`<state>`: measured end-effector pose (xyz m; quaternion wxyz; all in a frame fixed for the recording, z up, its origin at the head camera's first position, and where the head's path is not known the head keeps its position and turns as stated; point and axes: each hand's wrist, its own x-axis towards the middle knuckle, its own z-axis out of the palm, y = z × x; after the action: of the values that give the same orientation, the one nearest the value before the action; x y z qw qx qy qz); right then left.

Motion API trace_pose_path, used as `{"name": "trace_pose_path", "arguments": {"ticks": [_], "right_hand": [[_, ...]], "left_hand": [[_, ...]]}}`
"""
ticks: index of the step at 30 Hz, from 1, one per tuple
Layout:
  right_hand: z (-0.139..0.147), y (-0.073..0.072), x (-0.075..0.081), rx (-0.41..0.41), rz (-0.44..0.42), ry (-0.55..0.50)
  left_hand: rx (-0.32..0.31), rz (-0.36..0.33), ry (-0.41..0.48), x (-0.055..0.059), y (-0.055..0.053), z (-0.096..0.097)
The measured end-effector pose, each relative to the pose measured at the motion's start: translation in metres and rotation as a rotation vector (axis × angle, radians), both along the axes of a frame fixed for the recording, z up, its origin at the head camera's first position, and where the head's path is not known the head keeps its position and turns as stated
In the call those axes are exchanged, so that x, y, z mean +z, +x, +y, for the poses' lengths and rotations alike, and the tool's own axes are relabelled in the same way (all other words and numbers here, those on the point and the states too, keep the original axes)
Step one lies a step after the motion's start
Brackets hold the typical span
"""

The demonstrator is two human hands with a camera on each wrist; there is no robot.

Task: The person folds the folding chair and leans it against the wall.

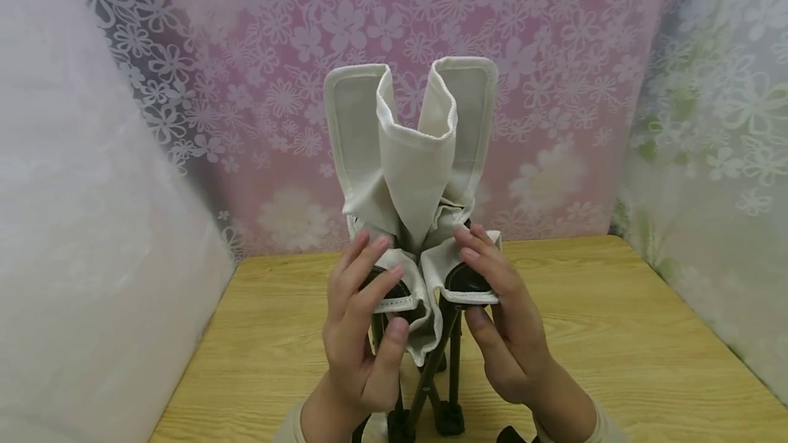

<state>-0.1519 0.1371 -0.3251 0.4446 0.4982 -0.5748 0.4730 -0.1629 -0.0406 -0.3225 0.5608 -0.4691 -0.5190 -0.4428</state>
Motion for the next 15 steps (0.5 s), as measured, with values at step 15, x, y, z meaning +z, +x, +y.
{"name": "trace_pose_path", "arguments": {"ticks": [15], "right_hand": [[0.0103, 0.0038, -0.0089, 0.033, 0.021, -0.056]], "left_hand": [[0.043, 0.045, 0.038, -0.0072, -0.0025, -0.0065]]}}
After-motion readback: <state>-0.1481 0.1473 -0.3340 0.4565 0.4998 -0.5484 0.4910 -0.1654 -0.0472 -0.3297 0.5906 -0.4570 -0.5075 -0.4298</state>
